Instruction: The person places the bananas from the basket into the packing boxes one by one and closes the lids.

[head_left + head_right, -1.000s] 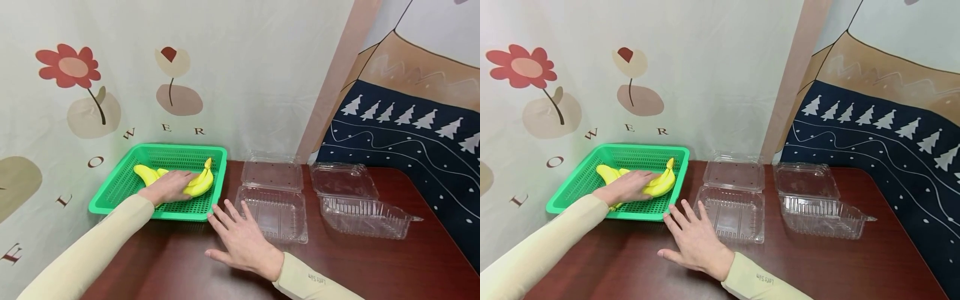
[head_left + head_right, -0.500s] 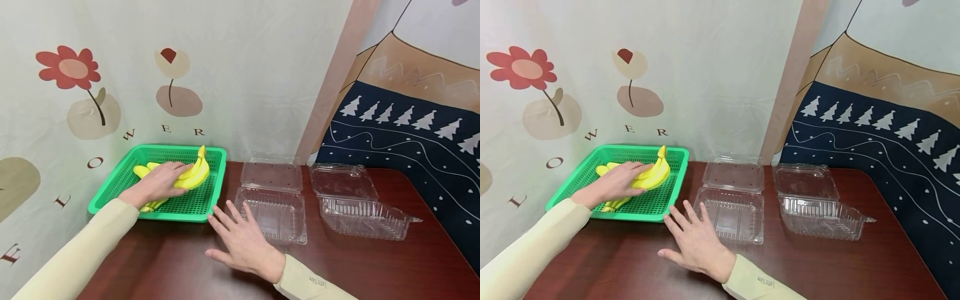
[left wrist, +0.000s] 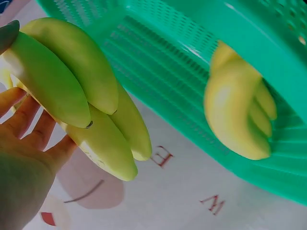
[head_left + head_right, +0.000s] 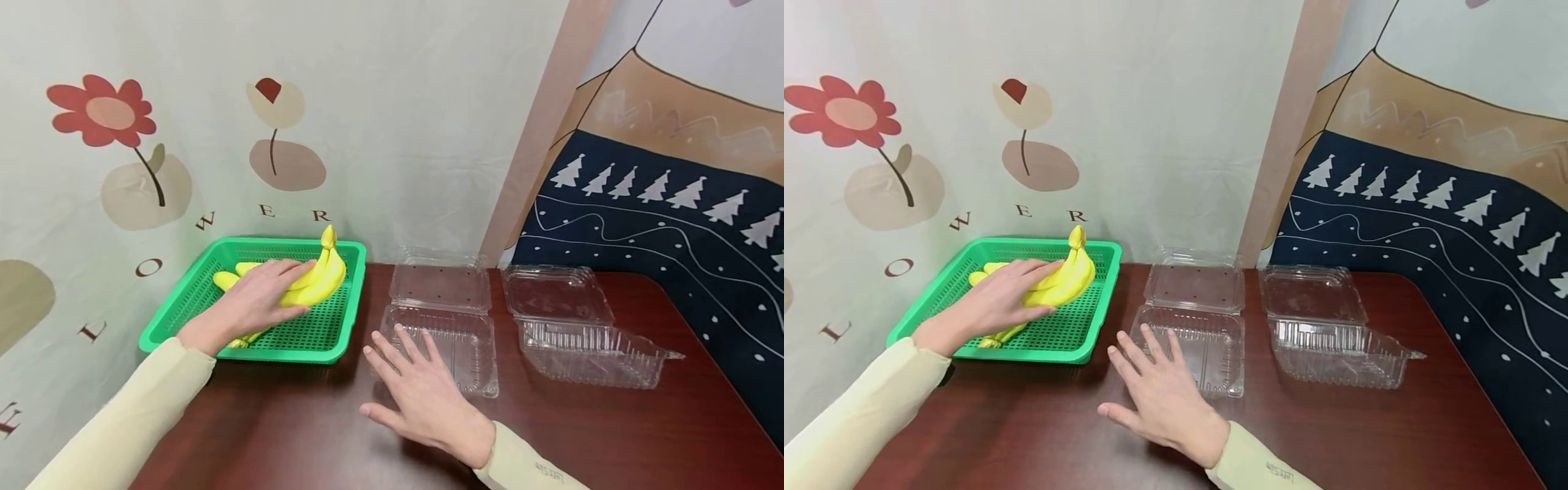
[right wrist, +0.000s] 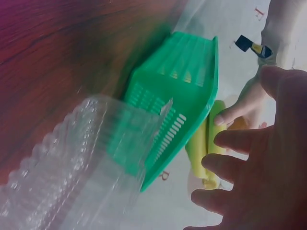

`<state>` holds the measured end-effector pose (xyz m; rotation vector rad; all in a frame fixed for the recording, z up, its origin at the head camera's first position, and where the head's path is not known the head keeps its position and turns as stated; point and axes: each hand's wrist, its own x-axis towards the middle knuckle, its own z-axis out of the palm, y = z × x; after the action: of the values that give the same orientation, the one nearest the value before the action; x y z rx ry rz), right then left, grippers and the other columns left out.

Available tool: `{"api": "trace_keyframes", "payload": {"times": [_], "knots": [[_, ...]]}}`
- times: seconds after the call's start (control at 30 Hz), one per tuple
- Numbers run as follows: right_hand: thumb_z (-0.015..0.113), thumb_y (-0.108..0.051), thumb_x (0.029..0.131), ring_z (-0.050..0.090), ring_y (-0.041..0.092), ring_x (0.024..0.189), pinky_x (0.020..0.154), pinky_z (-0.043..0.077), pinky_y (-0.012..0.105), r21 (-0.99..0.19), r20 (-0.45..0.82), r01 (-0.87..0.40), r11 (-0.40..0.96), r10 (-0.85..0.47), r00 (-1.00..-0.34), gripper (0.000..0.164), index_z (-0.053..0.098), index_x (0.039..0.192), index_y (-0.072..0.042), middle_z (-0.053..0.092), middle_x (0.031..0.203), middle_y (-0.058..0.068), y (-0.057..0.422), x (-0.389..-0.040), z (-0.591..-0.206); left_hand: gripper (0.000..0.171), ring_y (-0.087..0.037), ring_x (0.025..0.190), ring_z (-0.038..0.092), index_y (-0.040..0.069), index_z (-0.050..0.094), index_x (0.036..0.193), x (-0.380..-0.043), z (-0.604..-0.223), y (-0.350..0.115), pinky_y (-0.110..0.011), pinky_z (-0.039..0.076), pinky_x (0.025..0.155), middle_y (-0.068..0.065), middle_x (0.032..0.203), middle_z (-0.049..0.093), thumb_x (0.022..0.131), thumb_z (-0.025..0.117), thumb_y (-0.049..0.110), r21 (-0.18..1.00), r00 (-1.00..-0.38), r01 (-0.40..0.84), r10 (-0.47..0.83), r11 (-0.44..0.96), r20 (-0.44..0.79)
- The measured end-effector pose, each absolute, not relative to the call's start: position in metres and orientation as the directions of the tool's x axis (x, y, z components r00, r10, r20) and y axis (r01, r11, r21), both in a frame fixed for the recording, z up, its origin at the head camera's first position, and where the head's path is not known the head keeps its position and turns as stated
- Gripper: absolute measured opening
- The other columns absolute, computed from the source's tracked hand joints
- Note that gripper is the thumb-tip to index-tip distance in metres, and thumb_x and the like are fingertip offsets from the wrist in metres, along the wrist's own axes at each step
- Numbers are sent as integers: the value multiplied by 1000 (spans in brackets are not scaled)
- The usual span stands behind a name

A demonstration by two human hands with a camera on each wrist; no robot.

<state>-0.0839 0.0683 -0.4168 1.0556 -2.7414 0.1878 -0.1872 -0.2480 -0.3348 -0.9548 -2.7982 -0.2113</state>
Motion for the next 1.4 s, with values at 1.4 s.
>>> {"api": "trace_keyframes", "payload": {"times": [1.4], "knots": [[57, -63, 98, 27, 38, 154, 118, 28, 65, -181, 329, -466, 866, -393, -859, 77, 47, 157, -15, 29, 169, 7, 182, -75, -426, 79, -27, 116, 56, 5, 54, 150, -137, -348, -116, -44, 48, 100, -8, 135, 61, 84, 85, 36, 25, -543, 824, 776, 566, 322]]}}
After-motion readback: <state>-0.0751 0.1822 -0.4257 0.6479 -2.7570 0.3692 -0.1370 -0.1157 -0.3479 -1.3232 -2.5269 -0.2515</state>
